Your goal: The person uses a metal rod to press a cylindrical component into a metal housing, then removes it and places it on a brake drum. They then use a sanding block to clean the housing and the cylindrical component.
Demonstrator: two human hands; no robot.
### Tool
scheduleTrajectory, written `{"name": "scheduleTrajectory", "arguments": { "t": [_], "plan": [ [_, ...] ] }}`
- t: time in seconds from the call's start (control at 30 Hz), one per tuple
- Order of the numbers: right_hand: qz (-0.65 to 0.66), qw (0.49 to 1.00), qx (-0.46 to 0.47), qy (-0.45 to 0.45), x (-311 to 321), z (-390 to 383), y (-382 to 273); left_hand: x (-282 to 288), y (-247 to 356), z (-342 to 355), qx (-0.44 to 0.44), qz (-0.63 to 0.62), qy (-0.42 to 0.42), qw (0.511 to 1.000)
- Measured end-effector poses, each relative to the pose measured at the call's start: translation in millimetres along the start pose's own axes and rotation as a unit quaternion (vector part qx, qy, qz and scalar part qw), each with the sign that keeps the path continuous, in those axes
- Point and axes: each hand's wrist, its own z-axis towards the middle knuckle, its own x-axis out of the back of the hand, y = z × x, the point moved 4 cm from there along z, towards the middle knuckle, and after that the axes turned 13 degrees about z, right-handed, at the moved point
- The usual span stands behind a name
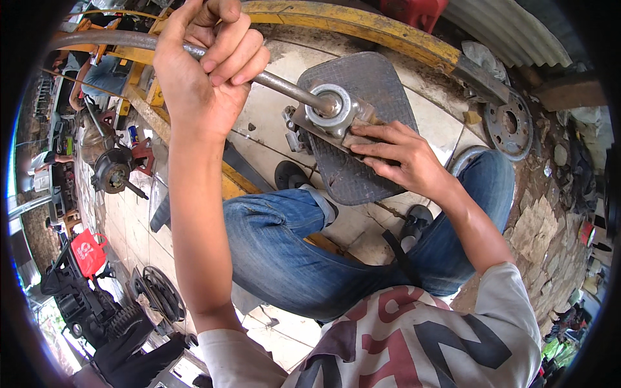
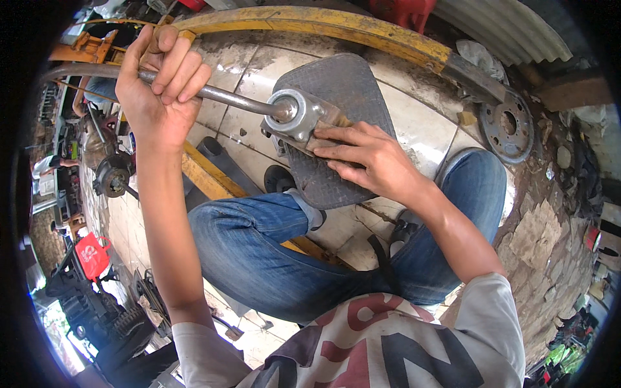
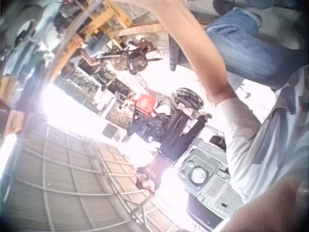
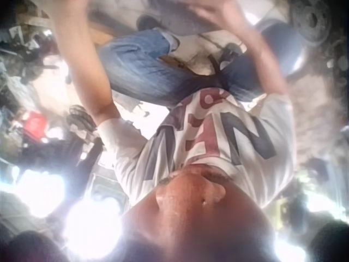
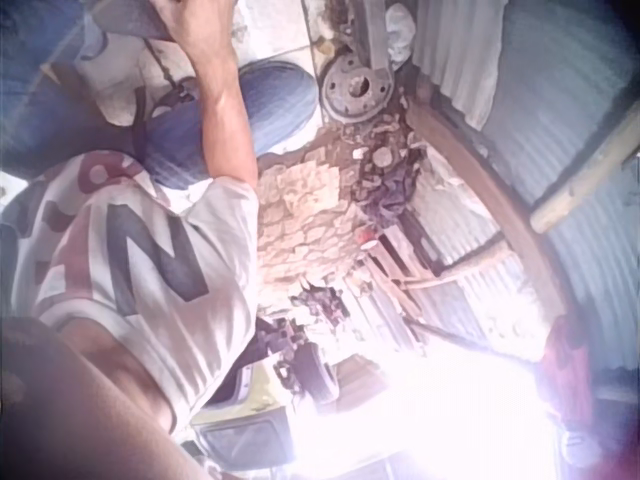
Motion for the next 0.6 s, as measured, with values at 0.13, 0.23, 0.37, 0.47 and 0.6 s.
{"name": "scheduleTrajectory", "arguments": {
  "t": [0.13, 0.23, 0.37, 0.47, 0.6],
  "plan": [
    [-0.005, 1.000, -0.026, 0.005, -0.2, -1.9, 3.5, 0.2, -0.2, 0.4, -0.003, 0.010, 0.002, 1.000],
    [-0.027, 0.998, -0.017, 0.055, 11.0, 0.8, 9.8, 0.7, -0.5, 0.7, -0.006, 0.008, 0.009, 1.000],
    [-0.035, 0.983, -0.063, 0.169, 23.3, -3.3, 30.2, 1.5, -1.7, 1.9, -0.012, 0.003, -0.006, 1.000],
    [-0.046, 0.963, -0.118, 0.237, 26.2, -12.6, 58.0, 1.9, -0.8, 2.9, -0.027, -0.003, -0.003, 1.000],
    [-0.090, 0.954, -0.130, 0.256, 23.3, -12.2, 65.2, 0.9, -8.0, 2.5, -0.046, 0.005, 0.064, 0.997]
  ]
}}
